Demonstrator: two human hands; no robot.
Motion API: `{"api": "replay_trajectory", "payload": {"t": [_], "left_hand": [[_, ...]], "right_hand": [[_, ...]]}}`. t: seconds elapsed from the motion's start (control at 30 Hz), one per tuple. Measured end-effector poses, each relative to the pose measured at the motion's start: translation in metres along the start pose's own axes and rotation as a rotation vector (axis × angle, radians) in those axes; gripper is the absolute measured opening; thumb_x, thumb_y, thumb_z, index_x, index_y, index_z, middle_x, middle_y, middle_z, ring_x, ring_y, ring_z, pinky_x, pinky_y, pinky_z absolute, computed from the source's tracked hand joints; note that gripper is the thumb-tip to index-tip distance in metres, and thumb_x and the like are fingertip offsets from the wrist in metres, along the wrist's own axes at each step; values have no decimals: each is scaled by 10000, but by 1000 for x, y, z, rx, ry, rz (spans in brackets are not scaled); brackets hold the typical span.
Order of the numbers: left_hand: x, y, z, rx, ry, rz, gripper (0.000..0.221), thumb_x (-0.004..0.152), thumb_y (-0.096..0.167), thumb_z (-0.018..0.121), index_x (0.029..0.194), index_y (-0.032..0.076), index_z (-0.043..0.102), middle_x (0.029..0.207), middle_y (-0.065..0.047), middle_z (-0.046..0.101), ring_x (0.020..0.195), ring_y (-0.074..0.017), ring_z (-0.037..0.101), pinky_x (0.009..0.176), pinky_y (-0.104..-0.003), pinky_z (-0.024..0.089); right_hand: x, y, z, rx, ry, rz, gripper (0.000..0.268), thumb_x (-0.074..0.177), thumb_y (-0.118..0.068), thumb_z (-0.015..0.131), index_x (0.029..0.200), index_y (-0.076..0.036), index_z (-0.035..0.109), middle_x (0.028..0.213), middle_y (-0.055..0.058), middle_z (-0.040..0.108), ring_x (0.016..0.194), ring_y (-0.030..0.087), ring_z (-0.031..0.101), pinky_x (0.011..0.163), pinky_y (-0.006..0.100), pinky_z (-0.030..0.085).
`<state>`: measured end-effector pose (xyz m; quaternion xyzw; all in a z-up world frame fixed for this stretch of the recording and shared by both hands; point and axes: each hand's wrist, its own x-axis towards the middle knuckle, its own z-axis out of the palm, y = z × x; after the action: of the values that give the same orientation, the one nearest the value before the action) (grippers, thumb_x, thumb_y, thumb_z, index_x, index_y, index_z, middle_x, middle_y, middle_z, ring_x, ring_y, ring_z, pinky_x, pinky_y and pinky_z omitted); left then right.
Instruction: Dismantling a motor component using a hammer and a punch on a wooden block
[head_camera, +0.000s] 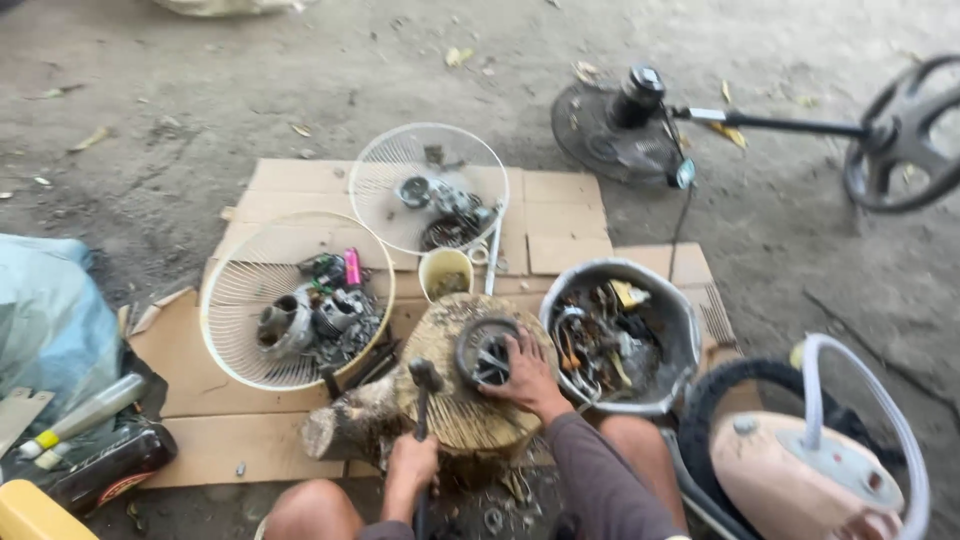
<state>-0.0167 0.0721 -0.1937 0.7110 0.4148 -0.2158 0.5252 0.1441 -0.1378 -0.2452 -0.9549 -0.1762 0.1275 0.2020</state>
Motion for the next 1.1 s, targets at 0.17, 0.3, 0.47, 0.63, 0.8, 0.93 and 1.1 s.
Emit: {"api": "replay_trajectory", "payload": {"t": [0.17,0.3,0.47,0.63,0.8,0.93,1.1], "left_hand": [[-6,11,-1,58,-47,-98,258,1042,216,534,1026,2,677,687,-55,633,472,-164,583,420,-297,534],[-7,10,-3,114,8,-55,335,948,282,605,893,-22,735,679,-138,721,474,-260,652,489,-371,564],[19,-1,-5,79,-80,-73,341,1006,231,572,1078,-77,701,693,-107,692,455,-208,631,430,-339,548],[15,-4,-9,-77,-99,-61,302,968,180,553,855,-67,686,636,-148,636,445,-260,577,409,-393,491],[-20,16,-12,-25,-118,-87,302,1065,208,515,1028,-37,688,693,-70,607,525,-183,581,488,-332,516],[-17,14,-9,90,-62,-56,350,1032,233,538,1003,-71,709,661,-96,625,500,-202,589,478,-328,520],[-21,15,-7,113,-61,-55,336,1051,239,524,1067,-38,715,676,-76,635,522,-180,601,494,-316,520]], "right_hand": [[42,-14,-22,-130,-214,62,1438,630,-832,793,1662,-156,54,1734,151,-34,1582,415,-66,1274,571,55],[49,-34,-36,-19,-342,132,1346,676,-728,804,1662,-213,46,1745,48,-49,1607,306,-85,1251,675,28],[47,-21,-23,-161,-305,75,1299,630,-758,833,1649,-272,191,1730,38,127,1595,334,31,1292,510,133],[-2,-33,-28,-142,-390,69,1291,674,-733,791,1663,-315,74,1740,48,8,1592,349,-71,1275,595,11],[-41,-25,-17,-40,-295,7,1231,653,-645,876,1639,-328,210,1731,12,126,1584,357,23,1282,544,147],[-50,-24,-16,22,-120,-38,1186,713,-575,903,1626,-216,237,1670,104,265,1535,367,200,1259,556,172],[-88,-45,-52,-50,-486,148,1429,681,-712,772,1646,-143,-115,1713,164,-190,1583,348,-192,1277,564,-49]]}}
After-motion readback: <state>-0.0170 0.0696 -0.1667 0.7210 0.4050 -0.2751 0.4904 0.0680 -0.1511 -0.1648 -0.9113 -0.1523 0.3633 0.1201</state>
